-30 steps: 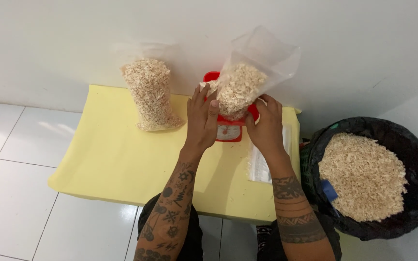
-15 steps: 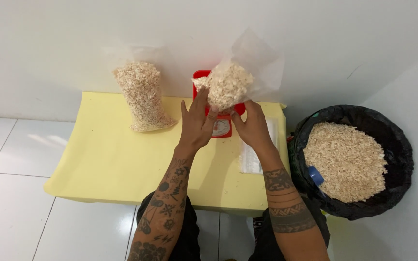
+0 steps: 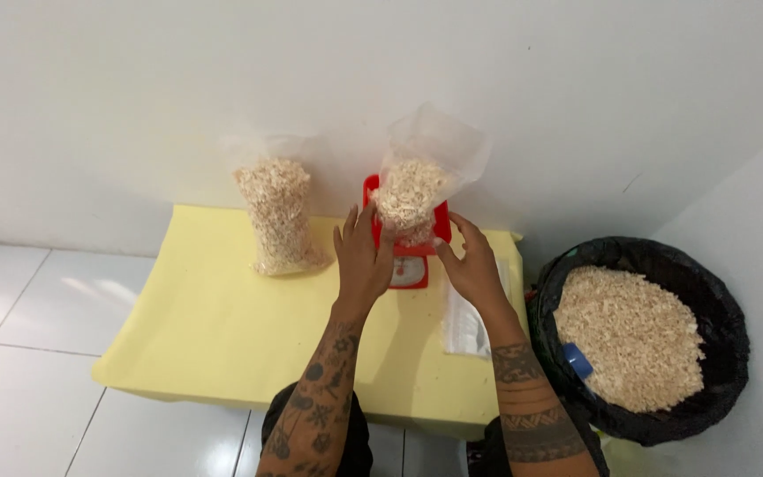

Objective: Scooping wood shavings from a large bin into small plastic bags and weighing them on a scale.

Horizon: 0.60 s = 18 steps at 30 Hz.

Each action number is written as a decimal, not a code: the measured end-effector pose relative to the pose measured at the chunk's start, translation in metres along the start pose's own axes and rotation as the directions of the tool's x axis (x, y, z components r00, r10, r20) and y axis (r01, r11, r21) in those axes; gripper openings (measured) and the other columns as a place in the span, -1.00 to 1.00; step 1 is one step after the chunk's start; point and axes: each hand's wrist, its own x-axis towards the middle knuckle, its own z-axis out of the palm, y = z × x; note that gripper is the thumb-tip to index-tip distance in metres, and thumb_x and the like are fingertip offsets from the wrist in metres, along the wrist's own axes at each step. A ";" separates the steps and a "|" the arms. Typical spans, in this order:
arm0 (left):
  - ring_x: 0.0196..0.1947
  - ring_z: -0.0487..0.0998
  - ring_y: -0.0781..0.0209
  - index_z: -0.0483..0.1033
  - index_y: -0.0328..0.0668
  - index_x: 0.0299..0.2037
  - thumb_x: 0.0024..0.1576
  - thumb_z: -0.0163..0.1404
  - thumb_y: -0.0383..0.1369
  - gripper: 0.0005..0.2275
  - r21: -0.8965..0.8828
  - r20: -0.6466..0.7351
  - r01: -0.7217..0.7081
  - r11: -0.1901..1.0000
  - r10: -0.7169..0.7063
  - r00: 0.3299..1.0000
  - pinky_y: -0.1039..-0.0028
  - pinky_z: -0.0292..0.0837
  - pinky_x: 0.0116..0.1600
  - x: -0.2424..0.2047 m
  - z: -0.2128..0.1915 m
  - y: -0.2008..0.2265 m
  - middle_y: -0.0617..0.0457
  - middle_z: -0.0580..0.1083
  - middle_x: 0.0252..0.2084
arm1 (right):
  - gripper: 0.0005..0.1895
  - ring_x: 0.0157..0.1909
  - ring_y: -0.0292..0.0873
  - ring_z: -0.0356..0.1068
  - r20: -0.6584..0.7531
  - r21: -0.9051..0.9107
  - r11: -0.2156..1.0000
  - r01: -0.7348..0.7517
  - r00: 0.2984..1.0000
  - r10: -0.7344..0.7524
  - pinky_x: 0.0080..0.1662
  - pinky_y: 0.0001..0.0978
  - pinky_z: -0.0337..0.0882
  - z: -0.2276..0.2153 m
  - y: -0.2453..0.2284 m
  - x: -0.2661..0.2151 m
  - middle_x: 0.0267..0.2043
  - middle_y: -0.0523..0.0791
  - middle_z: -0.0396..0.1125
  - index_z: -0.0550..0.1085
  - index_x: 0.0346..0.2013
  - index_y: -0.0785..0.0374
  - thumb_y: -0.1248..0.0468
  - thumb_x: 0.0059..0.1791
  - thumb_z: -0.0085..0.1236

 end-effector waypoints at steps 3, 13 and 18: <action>0.46 0.17 -0.19 0.30 -0.19 0.36 0.35 -0.36 0.10 -0.41 -0.045 -0.048 -0.024 0.999 0.022 0.999 -0.26 -0.21 0.47 -0.006 -0.004 -0.001 -0.16 0.41 0.28 | -0.46 0.44 0.30 0.12 -0.016 0.017 1.000 -0.010 1.000 0.010 0.34 0.11 0.22 -0.002 0.011 0.002 0.38 0.22 0.18 0.26 0.39 0.34 0.25 0.11 0.01; 0.37 0.25 -0.30 0.34 -0.17 0.30 0.33 -0.18 0.01 -0.51 -0.141 -0.292 -0.062 0.988 0.018 0.956 -0.21 -0.02 0.42 -0.025 0.001 0.005 -0.19 0.40 0.22 | -0.44 0.43 0.33 0.14 -0.044 0.050 0.998 -0.042 0.998 0.044 0.32 0.14 0.27 -0.001 0.014 0.003 0.37 0.25 0.18 0.23 0.40 0.34 0.27 0.11 0.03; 0.37 0.23 -0.37 0.27 -0.29 0.32 0.30 -0.12 -0.07 -0.49 -0.172 -0.467 -0.259 0.950 0.152 0.871 -0.10 -0.01 0.47 -0.054 0.008 0.024 -0.30 0.31 0.29 | -0.43 0.43 0.33 0.10 -0.349 0.124 0.992 0.013 0.937 0.031 0.34 0.09 0.21 0.009 0.016 -0.014 0.38 0.30 0.12 0.17 0.39 0.37 0.13 0.16 -0.05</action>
